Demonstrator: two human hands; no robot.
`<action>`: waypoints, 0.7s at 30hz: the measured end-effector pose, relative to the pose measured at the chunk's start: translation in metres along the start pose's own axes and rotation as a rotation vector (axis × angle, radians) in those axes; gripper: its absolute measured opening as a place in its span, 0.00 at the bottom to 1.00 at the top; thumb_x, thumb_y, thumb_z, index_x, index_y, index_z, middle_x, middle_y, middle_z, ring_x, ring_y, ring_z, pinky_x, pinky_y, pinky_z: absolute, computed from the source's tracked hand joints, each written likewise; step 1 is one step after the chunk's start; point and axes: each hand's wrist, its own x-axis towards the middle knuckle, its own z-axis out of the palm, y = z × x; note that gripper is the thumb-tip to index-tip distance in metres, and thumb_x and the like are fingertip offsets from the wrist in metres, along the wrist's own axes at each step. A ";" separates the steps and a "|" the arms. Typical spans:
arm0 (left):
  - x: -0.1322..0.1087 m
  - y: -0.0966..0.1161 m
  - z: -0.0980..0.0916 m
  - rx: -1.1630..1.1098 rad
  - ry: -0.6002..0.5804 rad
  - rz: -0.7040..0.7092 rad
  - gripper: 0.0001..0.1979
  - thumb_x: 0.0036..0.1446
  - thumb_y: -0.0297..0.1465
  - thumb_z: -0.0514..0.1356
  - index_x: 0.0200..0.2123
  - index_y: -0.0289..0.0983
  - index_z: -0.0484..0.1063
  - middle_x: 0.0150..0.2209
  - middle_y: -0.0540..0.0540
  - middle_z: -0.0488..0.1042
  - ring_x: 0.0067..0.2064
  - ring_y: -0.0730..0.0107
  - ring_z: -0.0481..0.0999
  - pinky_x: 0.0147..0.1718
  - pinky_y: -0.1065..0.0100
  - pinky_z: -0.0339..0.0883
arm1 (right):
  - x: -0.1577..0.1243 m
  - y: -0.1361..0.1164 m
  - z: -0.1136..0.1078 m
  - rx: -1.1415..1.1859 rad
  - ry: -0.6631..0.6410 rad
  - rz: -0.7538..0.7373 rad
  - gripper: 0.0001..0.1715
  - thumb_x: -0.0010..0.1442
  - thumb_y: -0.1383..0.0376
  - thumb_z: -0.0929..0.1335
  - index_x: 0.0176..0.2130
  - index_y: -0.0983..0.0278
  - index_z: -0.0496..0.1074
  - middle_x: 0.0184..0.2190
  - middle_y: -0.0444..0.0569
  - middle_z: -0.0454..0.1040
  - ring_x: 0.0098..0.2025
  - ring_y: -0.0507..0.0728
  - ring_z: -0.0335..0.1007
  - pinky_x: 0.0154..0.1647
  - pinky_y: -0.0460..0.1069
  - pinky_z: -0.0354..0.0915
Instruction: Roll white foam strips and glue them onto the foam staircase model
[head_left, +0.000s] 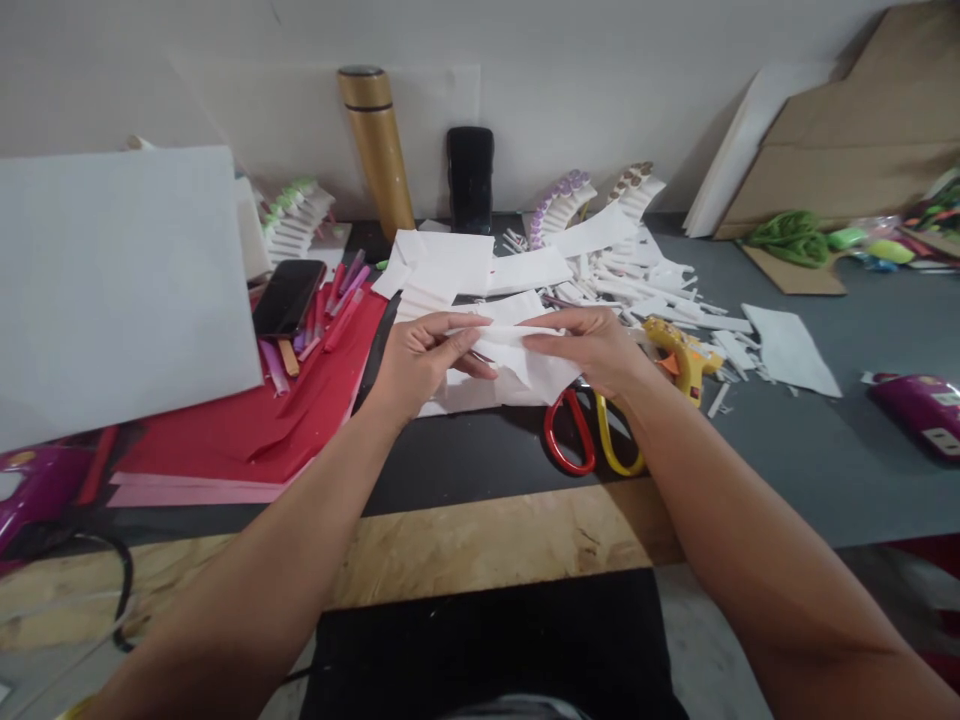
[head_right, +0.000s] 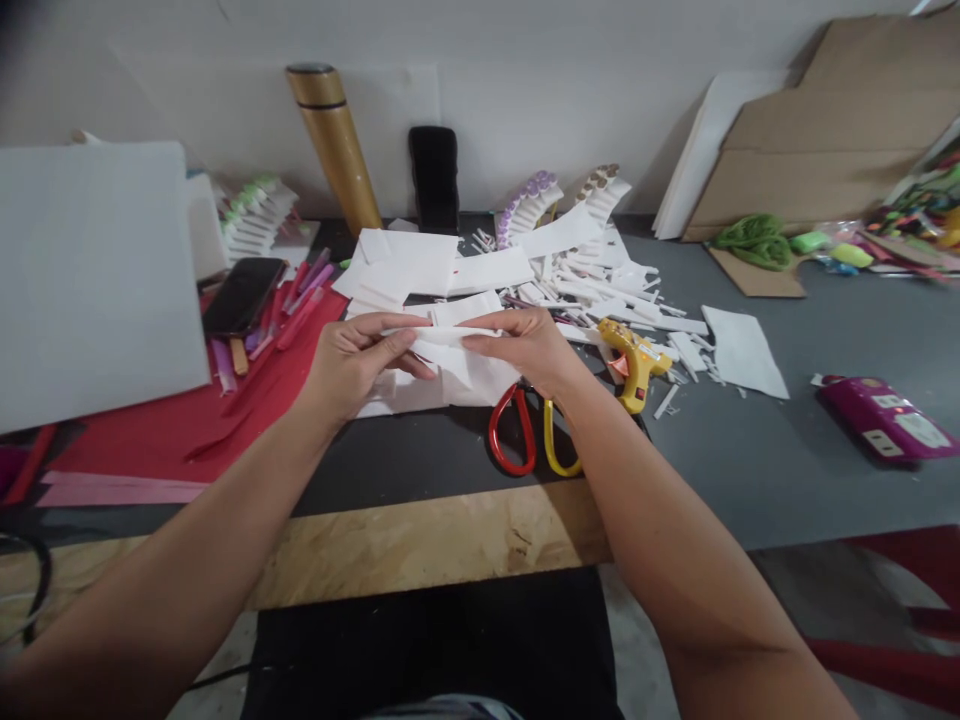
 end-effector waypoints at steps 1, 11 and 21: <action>0.000 -0.001 0.000 -0.035 -0.002 -0.006 0.15 0.56 0.36 0.71 0.44 0.35 0.83 0.27 0.47 0.83 0.28 0.64 0.85 0.33 0.68 0.79 | 0.000 0.000 -0.001 0.018 -0.015 0.002 0.17 0.43 0.61 0.82 0.36 0.59 0.86 0.33 0.46 0.84 0.31 0.53 0.75 0.32 0.48 0.69; 0.003 -0.001 0.000 -0.217 0.003 -0.097 0.16 0.48 0.39 0.75 0.37 0.35 0.83 0.31 0.44 0.84 0.32 0.62 0.86 0.39 0.64 0.82 | -0.002 -0.005 -0.010 -0.076 -0.056 -0.127 0.18 0.46 0.74 0.70 0.32 0.57 0.86 0.35 0.46 0.83 0.37 0.54 0.73 0.30 0.47 0.63; 0.003 0.008 -0.008 0.252 0.225 0.199 0.08 0.60 0.33 0.66 0.40 0.36 0.81 0.30 0.48 0.82 0.30 0.67 0.85 0.30 0.71 0.76 | 0.001 -0.012 -0.025 -0.009 0.152 -0.365 0.10 0.47 0.73 0.71 0.20 0.60 0.79 0.35 0.50 0.79 0.40 0.57 0.73 0.42 0.53 0.67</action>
